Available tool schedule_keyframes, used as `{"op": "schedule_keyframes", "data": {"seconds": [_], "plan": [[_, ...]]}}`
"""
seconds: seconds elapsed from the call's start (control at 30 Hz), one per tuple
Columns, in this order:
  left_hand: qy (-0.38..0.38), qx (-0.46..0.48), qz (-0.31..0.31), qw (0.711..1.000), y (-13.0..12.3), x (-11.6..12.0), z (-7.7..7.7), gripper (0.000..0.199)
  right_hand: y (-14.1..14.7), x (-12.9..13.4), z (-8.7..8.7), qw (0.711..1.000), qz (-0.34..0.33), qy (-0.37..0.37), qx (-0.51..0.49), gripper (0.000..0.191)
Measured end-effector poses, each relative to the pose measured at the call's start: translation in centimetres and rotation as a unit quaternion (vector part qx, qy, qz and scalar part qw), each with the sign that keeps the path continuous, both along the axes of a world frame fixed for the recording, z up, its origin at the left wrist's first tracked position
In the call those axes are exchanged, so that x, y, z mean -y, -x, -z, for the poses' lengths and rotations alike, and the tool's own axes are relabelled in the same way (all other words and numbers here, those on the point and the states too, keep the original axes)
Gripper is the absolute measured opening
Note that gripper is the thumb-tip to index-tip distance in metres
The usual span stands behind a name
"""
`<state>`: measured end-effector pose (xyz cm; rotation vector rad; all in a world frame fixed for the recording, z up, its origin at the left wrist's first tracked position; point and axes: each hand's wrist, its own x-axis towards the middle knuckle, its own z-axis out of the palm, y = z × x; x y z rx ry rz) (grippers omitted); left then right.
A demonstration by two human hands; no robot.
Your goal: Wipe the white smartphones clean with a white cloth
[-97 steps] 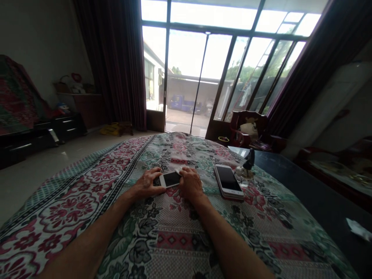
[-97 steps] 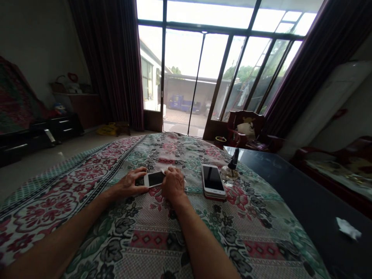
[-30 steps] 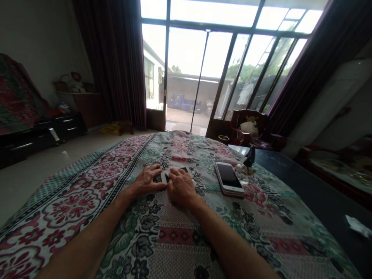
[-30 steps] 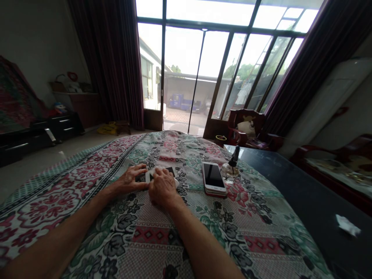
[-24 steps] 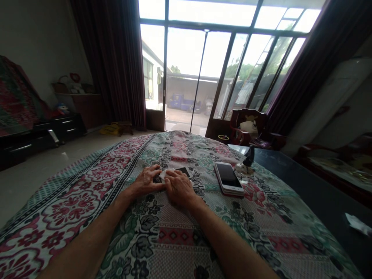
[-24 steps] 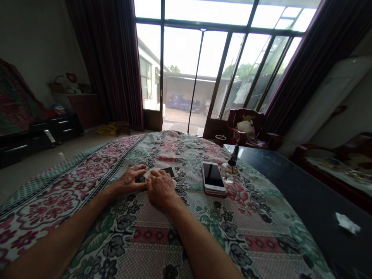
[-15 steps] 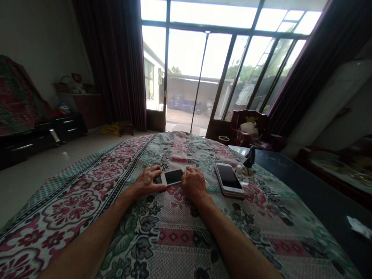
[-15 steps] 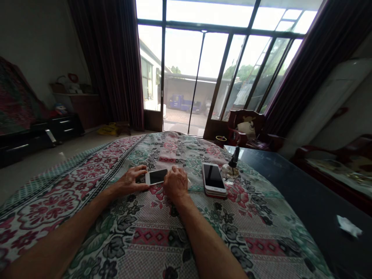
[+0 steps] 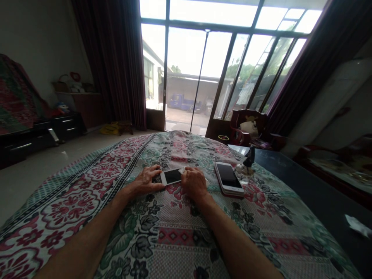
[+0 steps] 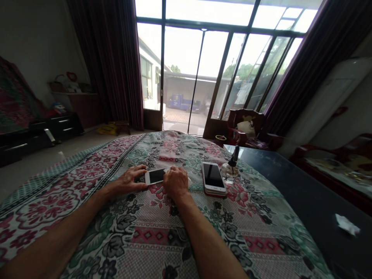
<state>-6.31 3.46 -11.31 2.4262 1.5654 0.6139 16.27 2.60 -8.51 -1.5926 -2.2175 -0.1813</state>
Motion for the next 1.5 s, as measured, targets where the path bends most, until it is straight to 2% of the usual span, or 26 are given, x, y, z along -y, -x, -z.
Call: {"op": "schedule_keyframes", "data": {"seconds": [0.1,0.17,0.3,0.37,0.43,0.6,0.67,0.73,0.9,1.0,1.07,1.2,1.3,1.4,1.5], "plan": [[-0.008,0.01,-0.005,1.0,0.0,0.0,0.0,0.06,-0.1,0.1,-0.1,1.0,0.02,-0.003,0.005,0.03],[-0.013,0.021,-0.008,1.0,0.0,0.0,0.2,0.059,0.7,1.0,0.0,1.0,-0.022,-0.011,0.001,0.03],[-0.023,0.039,-0.012,0.999,0.1,0.0,0.5,0.056,3.0,2.7,0.5,0.989,-0.15,-0.01,-0.008,0.029],[-0.023,0.036,-0.011,0.999,0.1,0.0,0.5,0.056,3.3,2.7,0.6,0.985,-0.172,-0.006,-0.011,0.03],[-0.019,0.026,-0.008,0.999,0.1,0.0,0.3,0.057,2.7,2.0,0.6,0.989,-0.148,-0.004,-0.014,0.031],[-0.005,0.005,-0.002,1.0,0.0,0.1,0.0,0.063,-0.4,-0.4,0.4,1.0,0.005,0.003,-0.017,0.031],[-0.004,0.001,-0.003,1.0,0.1,0.0,0.2,0.064,-0.8,-0.7,0.3,0.999,0.037,0.005,-0.014,0.03],[-0.006,-0.002,-0.008,1.0,0.1,-0.1,0.4,0.063,-0.3,-0.3,0.3,1.0,0.025,0.003,-0.013,0.03],[0.003,-0.001,-0.026,1.0,-0.2,-0.5,0.8,0.061,3.0,1.7,0.7,0.995,-0.094,-0.007,-0.014,0.032],[0.003,0.011,-0.029,1.0,-0.3,-0.6,0.9,0.056,4.0,2.0,1.0,0.989,-0.148,-0.004,-0.006,0.032],[-0.002,0.011,-0.028,1.0,-0.3,-0.6,0.9,0.055,3.7,1.6,0.9,0.991,-0.135,0.0,-0.006,0.032],[0.0,-0.002,-0.018,1.0,-0.2,-0.6,0.8,0.059,1.1,-0.2,0.6,1.0,-0.017,-0.001,-0.017,0.031],[0.01,-0.005,-0.02,1.0,-0.2,-0.4,0.6,0.061,-0.6,-1.0,0.5,0.999,0.043,-0.002,-0.008,0.029],[0.011,-0.005,-0.022,1.0,-0.3,-0.4,0.6,0.062,-0.9,-0.8,0.4,0.999,0.051,-0.01,-0.009,0.03],[0.0,-0.001,-0.021,1.0,-0.3,-0.4,0.7,0.06,0.2,0.1,0.5,0.999,0.017,-0.027,-0.026,0.033]]}}
